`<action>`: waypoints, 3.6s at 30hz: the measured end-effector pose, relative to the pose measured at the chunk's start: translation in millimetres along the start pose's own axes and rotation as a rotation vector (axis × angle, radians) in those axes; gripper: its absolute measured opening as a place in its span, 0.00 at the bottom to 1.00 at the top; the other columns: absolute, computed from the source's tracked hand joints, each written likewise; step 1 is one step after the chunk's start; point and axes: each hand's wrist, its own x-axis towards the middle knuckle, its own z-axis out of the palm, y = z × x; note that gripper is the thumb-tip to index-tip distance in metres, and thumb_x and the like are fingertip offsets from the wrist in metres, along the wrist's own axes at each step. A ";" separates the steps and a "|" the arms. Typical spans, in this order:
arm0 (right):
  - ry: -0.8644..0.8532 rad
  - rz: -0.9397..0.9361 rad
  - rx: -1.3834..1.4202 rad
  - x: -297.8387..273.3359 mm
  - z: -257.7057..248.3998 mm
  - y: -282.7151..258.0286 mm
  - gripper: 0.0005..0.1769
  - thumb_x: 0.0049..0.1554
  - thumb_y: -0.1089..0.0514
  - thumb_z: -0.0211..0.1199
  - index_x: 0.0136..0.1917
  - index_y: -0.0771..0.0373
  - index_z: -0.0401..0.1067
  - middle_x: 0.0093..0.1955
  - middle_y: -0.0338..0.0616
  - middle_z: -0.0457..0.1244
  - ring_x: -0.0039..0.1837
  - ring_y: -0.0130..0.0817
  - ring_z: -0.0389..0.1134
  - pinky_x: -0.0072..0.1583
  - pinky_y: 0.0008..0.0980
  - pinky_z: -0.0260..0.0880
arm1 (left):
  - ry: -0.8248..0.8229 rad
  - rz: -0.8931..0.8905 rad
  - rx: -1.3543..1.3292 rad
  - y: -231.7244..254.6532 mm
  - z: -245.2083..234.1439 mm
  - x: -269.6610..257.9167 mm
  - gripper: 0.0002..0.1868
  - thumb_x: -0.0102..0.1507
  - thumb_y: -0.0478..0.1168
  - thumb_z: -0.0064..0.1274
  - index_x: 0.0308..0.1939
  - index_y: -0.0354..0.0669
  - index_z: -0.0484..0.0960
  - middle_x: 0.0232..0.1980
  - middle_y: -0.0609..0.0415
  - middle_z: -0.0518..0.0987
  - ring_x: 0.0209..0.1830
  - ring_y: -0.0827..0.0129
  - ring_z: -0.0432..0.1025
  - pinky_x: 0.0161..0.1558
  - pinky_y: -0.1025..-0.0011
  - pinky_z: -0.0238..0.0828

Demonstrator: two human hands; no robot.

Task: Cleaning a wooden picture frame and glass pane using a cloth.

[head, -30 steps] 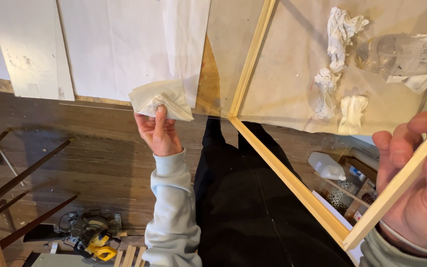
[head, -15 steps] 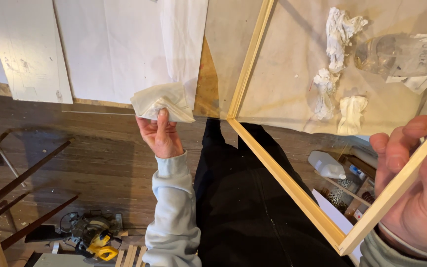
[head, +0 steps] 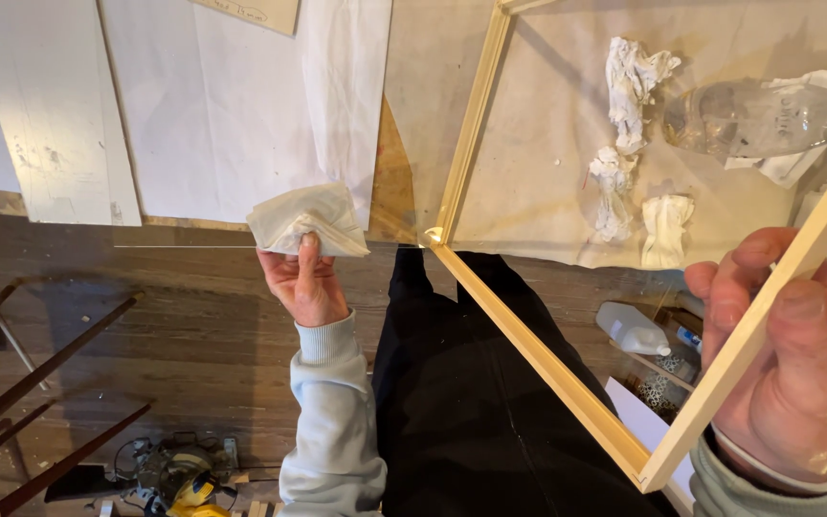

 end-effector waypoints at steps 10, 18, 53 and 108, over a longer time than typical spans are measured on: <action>-0.058 -0.075 -0.177 1.9 19.7 -5.1 0.33 0.77 0.63 0.56 0.89 0.58 0.45 0.53 0.46 0.62 0.42 0.24 0.62 0.64 0.33 0.71 | 0.006 -0.009 0.000 8.7 8.8 -0.7 0.29 0.67 0.25 0.55 0.71 0.42 0.67 0.61 0.46 0.80 0.58 0.63 0.78 0.56 0.63 0.82; -0.028 -0.085 -0.234 3.2 36.5 -10.0 0.33 0.76 0.61 0.59 0.87 0.59 0.47 0.54 0.44 0.62 0.42 0.23 0.62 0.63 0.31 0.72 | -0.004 -0.014 -0.017 12.6 8.3 -3.6 0.29 0.68 0.25 0.55 0.72 0.43 0.67 0.60 0.46 0.80 0.56 0.64 0.78 0.55 0.65 0.82; -0.132 -0.114 -0.197 9.3 11.7 -5.4 0.30 0.78 0.62 0.56 0.86 0.60 0.48 0.57 0.46 0.64 0.48 0.22 0.70 0.65 0.30 0.74 | 0.007 -0.006 0.000 18.5 1.4 10.1 0.25 0.67 0.26 0.56 0.67 0.41 0.70 0.55 0.45 0.83 0.50 0.65 0.81 0.46 0.67 0.84; -0.156 0.027 -0.182 7.8 -4.0 0.6 0.35 0.78 0.61 0.54 0.89 0.63 0.40 0.53 0.46 0.66 0.50 0.29 0.72 0.66 0.31 0.73 | 0.019 -0.107 -0.006 -13.1 -31.5 35.6 0.24 0.69 0.28 0.56 0.67 0.46 0.71 0.60 0.49 0.80 0.57 0.64 0.78 0.57 0.62 0.81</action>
